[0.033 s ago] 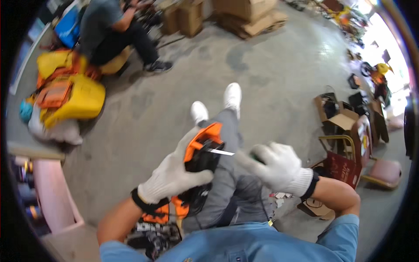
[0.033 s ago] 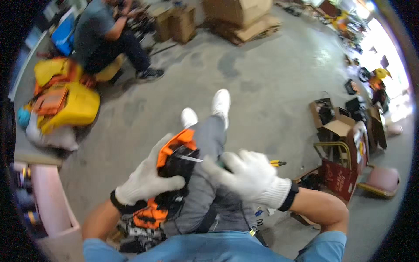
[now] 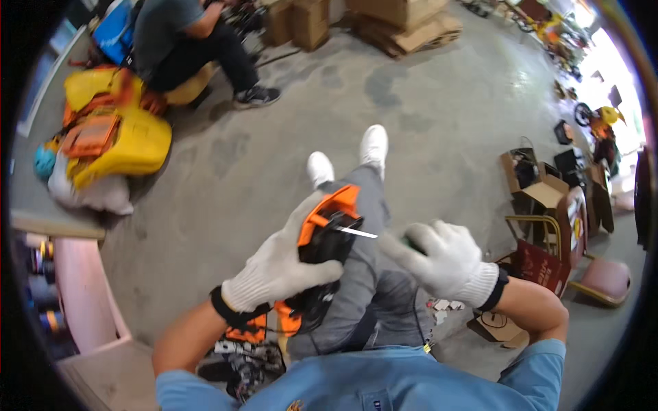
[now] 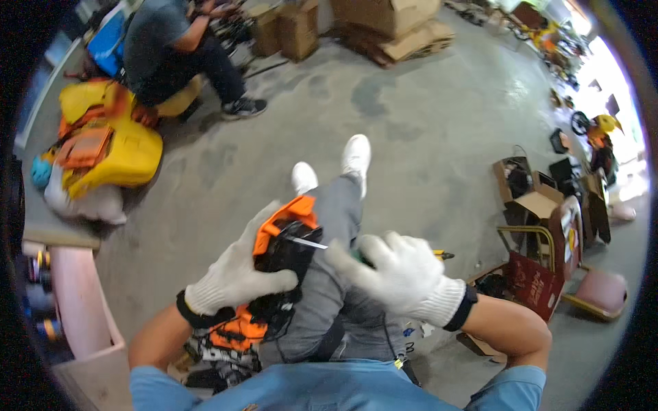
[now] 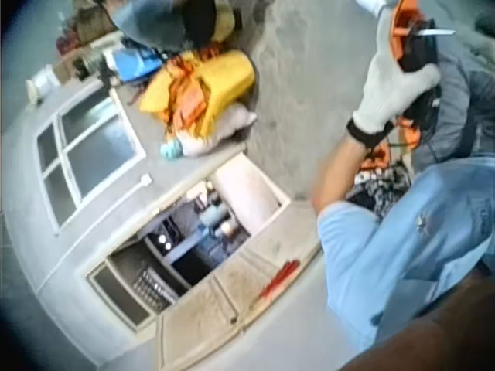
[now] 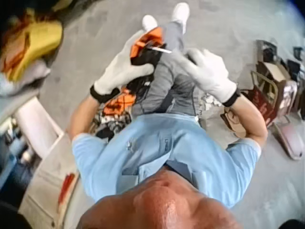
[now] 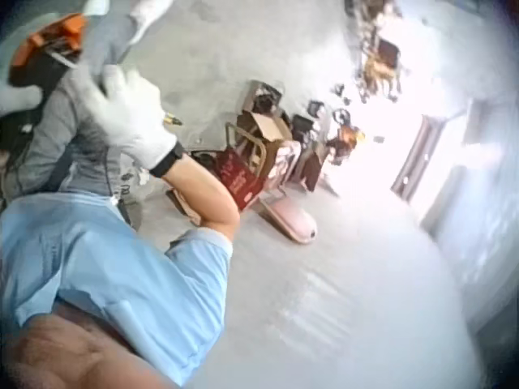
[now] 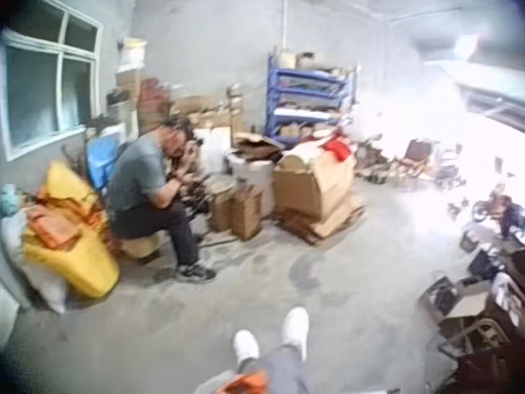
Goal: Using a screwdriver to repair or assemble a battery pack component in a workshop.
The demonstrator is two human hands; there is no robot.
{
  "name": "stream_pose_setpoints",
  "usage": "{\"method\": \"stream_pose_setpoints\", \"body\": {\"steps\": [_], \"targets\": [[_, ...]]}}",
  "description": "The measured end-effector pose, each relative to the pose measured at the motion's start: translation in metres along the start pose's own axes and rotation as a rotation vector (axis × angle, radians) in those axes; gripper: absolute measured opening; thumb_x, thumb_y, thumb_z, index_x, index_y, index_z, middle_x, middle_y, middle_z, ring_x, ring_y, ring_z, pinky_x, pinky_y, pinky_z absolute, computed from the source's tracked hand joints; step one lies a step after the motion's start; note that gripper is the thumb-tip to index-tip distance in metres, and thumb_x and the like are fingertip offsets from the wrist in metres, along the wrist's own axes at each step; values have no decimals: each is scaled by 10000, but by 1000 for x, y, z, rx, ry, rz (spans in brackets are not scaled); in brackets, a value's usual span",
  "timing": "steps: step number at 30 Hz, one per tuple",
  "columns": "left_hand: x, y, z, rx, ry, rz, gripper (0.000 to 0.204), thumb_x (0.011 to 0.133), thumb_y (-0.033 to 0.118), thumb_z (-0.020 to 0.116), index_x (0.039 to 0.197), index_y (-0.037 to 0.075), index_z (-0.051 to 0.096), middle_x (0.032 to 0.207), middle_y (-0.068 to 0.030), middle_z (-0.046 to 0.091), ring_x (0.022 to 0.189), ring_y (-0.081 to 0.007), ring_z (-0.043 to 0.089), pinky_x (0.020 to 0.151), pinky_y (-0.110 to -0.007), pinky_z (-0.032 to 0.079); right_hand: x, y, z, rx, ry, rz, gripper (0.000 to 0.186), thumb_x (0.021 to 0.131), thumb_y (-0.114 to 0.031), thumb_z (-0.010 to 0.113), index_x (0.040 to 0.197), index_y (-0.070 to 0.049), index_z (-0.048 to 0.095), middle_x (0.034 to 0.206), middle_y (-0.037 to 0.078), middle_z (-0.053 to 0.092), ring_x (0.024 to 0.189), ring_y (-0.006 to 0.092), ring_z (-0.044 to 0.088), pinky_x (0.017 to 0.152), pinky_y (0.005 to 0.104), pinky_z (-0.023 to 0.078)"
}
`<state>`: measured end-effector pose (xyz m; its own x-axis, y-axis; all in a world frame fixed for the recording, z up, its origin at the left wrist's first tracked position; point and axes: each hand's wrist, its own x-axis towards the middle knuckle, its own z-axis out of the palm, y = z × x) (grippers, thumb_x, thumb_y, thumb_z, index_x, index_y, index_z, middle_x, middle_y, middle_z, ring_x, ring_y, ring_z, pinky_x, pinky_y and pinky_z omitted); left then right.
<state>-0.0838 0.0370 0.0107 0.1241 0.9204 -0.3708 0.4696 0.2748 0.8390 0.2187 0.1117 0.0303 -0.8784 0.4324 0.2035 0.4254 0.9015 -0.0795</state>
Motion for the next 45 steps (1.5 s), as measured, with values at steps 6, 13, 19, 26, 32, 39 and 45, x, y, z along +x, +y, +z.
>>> {"method": "stream_pose_setpoints", "body": {"steps": [6,13,19,26,32,39,45], "targets": [[3,3,-2,-70,-8,-56,1135,801,378,836,1718,126,216,1490,-338,576,1383,-466,598,1164,-468,474,23,-1,-1,487,-129,170,456,958,-121,666,1413,-154,667,938,42,654,755,199,678,573,338,531],[6,0,1,-13,3,66,1138,799,328,857,1720,140,216,1491,-312,592,1389,-439,604,1184,-453,470,23,8,-21,1380,-494,815,571,983,-142,675,1517,6,535,1095,39,674,895,143,631,845,363,555],[5,1,0,-63,-27,23,1171,790,328,875,1724,130,198,1532,-296,559,1427,-411,575,1220,-436,429,4,-4,-10,619,-139,352,583,881,-109,761,1443,-143,611,1129,161,703,945,384,695,821,476,590],[4,3,3,-22,-16,7,1171,788,361,864,1724,134,199,1523,-303,564,1420,-421,579,1211,-448,435,-2,-6,-4,116,-89,73,617,841,-125,744,1448,-174,641,1108,107,718,813,313,704,676,440,603],[3,6,4,-22,-7,-71,1174,781,380,858,1725,142,201,1484,-305,593,1381,-432,607,1189,-453,460,15,-6,-13,1355,-355,864,442,1030,-115,570,1457,-7,610,900,25,700,747,155,655,686,328,547],[4,7,1,-50,-32,43,1171,786,371,864,1725,148,201,1486,-300,599,1391,-437,601,1197,-459,453,6,-9,-8,1086,-153,670,489,951,-175,724,1395,-3,614,1047,61,683,871,150,642,765,346,556],[5,-1,1,-73,-2,51,1178,790,384,869,1726,135,199,1541,-304,549,1438,-441,557,1224,-456,424,-7,-5,-1,238,43,149,549,825,-89,745,1367,-135,667,1108,123,706,885,317,708,714,432,594]]}}
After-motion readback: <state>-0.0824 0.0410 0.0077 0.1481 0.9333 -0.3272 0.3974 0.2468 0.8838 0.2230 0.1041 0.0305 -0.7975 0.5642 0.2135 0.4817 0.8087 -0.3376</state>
